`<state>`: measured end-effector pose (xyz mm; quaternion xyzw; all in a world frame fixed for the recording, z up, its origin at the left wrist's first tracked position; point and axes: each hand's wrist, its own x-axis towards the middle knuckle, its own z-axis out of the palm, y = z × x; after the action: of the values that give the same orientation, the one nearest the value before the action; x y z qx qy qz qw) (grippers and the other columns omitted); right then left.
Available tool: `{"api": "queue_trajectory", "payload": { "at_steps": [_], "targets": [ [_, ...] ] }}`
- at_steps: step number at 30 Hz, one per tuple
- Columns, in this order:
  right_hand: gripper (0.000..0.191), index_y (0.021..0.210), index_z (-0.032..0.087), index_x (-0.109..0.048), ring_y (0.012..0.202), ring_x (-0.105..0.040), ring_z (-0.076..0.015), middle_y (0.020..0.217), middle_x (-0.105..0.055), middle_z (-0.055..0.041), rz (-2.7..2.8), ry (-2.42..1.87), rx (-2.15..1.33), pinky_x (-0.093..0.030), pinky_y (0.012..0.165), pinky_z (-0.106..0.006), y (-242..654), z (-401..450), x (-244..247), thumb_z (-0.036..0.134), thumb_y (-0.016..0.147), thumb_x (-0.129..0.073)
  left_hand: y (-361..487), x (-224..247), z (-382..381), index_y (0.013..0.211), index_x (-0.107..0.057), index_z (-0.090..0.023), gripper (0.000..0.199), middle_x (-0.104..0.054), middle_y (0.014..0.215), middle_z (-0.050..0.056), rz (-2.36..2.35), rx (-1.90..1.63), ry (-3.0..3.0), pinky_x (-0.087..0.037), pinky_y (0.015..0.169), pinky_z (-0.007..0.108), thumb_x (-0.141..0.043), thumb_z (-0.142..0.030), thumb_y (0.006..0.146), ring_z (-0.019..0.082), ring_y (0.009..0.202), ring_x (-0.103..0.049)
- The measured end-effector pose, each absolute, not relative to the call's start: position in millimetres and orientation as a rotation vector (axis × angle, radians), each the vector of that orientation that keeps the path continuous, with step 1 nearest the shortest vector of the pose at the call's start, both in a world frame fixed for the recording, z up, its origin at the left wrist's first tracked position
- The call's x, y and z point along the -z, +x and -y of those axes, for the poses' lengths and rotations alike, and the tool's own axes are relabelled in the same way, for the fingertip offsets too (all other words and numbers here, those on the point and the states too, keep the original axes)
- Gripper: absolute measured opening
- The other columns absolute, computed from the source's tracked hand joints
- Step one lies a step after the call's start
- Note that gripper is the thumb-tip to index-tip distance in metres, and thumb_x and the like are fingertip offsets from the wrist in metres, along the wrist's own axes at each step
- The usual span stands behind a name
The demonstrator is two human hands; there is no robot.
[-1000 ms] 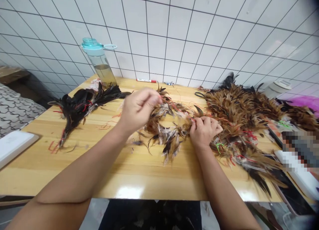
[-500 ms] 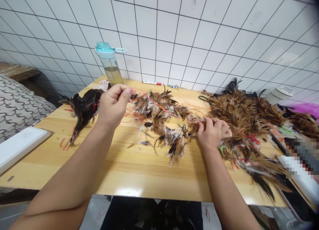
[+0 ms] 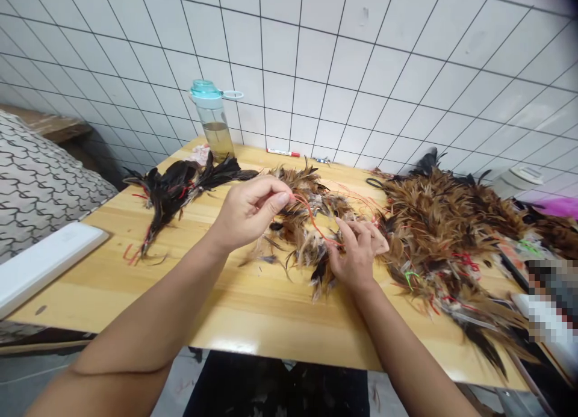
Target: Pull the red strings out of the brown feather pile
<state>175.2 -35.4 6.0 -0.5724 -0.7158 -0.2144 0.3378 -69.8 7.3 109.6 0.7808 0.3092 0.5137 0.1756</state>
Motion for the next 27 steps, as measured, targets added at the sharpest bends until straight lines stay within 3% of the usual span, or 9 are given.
{"api": "queue_trajectory", "payload": {
  "at_steps": [4, 7, 11, 14, 18, 22, 27],
  "targets": [
    [0.029, 0.106, 0.025, -0.067, 0.119, -0.038, -0.0314, 0.116, -0.055, -0.0092, 1.905, -1.419, 0.408, -0.029, 0.100, -0.049, 156, 39, -19, 0.029, 0.078, -0.063, -68, -104, -13, 0.079, -0.066, -0.015, 0.020, -0.063, 0.069, 0.002, -0.839, -1.383, 2.312, -0.041, 0.058, 0.021, -0.054, -0.028, 0.089, 0.009, 0.061, -0.054],
    [0.013, 0.087, 0.023, -0.070, 0.110, -0.043, -0.0288, 0.102, -0.061, -0.0076, 1.917, -1.405, 0.310, -0.030, 0.094, -0.045, 149, 41, -25, 0.031, 0.081, -0.061, -71, -95, -23, 0.082, -0.066, -0.016, 0.021, -0.065, 0.074, 0.002, -0.968, -1.452, 2.237, -0.042, 0.061, 0.021, -0.053, -0.030, 0.089, 0.010, 0.064, -0.056],
    [0.034, 0.059, 0.018, -0.058, 0.078, -0.047, -0.0191, 0.062, -0.055, -0.0022, 1.916, -1.487, 0.207, -0.028, 0.080, -0.039, 166, 38, -17, 0.030, 0.090, -0.051, -83, -84, -40, 0.081, -0.065, -0.016, 0.022, -0.064, 0.073, 0.002, -1.226, -1.558, 2.110, -0.042, 0.064, 0.022, -0.051, -0.031, 0.089, 0.011, 0.067, -0.056],
    [0.042, 0.054, 0.017, -0.053, 0.063, -0.046, -0.0144, 0.055, -0.050, 0.0004, 1.785, -1.499, -0.035, -0.031, 0.072, -0.033, 192, 31, -8, 0.035, 0.092, -0.045, -91, -78, -51, 0.081, -0.064, -0.016, 0.022, -0.064, 0.073, 0.002, -1.338, -1.563, 2.075, -0.041, 0.065, 0.022, -0.049, -0.031, 0.088, 0.012, 0.068, -0.055],
    [0.042, 0.064, 0.017, -0.056, 0.061, -0.049, -0.0135, 0.061, -0.055, 0.0003, 1.308, -1.462, -0.319, -0.036, 0.063, -0.028, 219, 23, -9, 0.047, 0.090, -0.046, -91, -72, -59, 0.078, -0.064, -0.016, 0.023, -0.062, 0.070, 0.000, -1.335, -1.302, 2.184, -0.039, 0.063, 0.023, -0.048, -0.031, 0.088, 0.012, 0.066, -0.054],
    [0.044, 0.063, 0.017, -0.055, 0.058, -0.043, -0.0118, 0.059, -0.049, 0.0021, 1.096, -1.468, -0.201, -0.034, 0.059, -0.026, 236, 20, -17, 0.052, 0.089, -0.045, -88, -66, -63, 0.077, -0.064, -0.017, 0.023, -0.062, 0.069, -0.001, -1.277, -1.009, 2.322, -0.038, 0.063, 0.023, -0.048, -0.030, 0.087, 0.011, 0.065, -0.054],
    [0.044, 0.064, 0.017, -0.055, 0.050, -0.035, -0.0104, 0.052, -0.039, 0.0053, 0.954, -1.503, -0.034, -0.032, 0.055, -0.026, 255, 16, -17, 0.051, 0.089, -0.044, -102, -71, -69, 0.078, -0.065, -0.017, 0.022, -0.064, 0.073, 0.000, -1.396, -1.141, 2.158, -0.039, 0.063, 0.024, -0.051, -0.034, 0.084, 0.012, 0.068, -0.055]
  ]
}}
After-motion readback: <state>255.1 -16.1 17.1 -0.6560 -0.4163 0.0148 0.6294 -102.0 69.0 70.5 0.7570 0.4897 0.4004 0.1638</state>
